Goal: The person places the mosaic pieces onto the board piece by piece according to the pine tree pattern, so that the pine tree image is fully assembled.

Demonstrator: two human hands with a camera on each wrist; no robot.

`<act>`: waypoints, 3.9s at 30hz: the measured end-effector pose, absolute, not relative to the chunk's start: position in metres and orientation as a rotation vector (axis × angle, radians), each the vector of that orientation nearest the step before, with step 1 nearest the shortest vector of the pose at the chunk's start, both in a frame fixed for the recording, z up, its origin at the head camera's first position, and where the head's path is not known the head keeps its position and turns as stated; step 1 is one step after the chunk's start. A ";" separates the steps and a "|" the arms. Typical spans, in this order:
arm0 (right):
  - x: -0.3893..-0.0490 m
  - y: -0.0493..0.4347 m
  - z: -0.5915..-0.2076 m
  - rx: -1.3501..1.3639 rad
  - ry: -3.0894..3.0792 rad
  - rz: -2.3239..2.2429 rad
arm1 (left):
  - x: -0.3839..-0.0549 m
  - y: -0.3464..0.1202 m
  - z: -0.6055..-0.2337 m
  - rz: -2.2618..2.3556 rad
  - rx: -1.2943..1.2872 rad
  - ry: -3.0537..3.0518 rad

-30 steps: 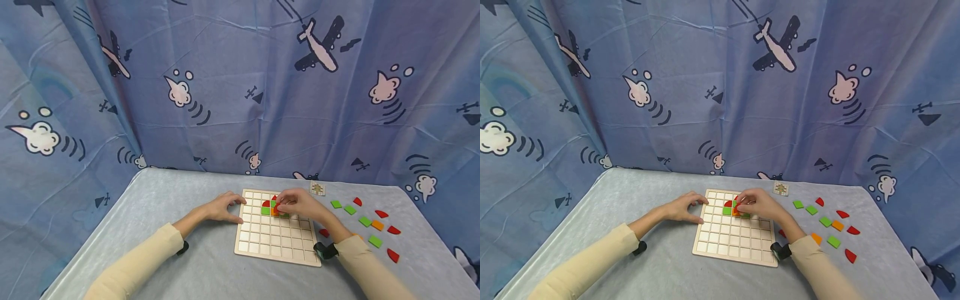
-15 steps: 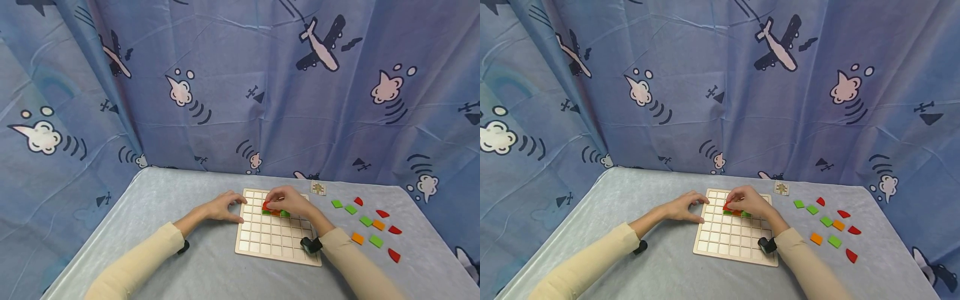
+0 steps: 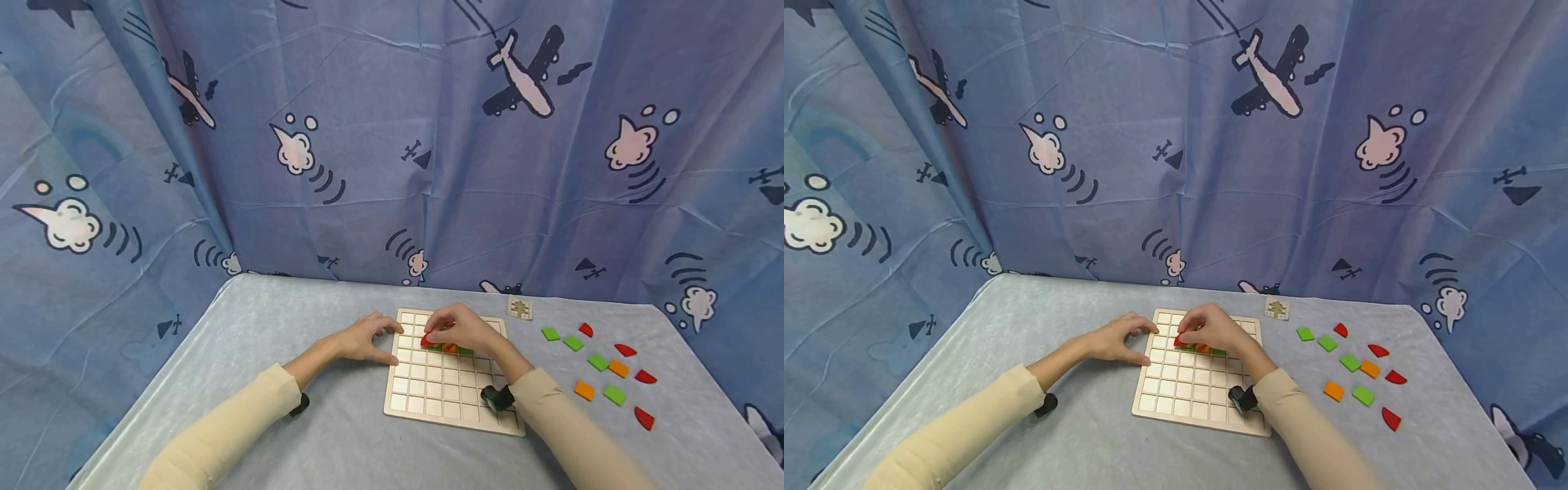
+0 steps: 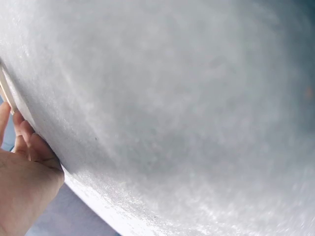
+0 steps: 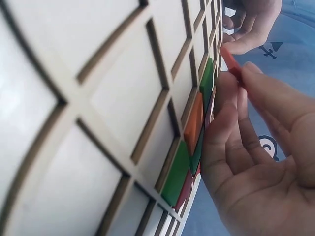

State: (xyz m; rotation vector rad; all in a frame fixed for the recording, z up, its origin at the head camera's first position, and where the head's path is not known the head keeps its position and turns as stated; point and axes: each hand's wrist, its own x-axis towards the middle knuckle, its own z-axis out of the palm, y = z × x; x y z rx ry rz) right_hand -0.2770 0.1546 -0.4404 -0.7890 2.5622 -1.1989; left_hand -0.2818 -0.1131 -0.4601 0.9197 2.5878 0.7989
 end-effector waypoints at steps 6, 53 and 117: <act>-0.282 0.149 -0.442 -0.825 2.563 -1.171 | -0.281 -0.114 -0.459 0.803 0.918 2.589; -0.288 0.138 -0.443 -0.803 2.551 -1.110 | -0.281 -0.114 -0.459 0.825 0.916 2.574; -0.209 0.334 -0.444 -0.549 2.597 -1.125 | -0.284 -0.110 -0.461 0.816 0.916 2.586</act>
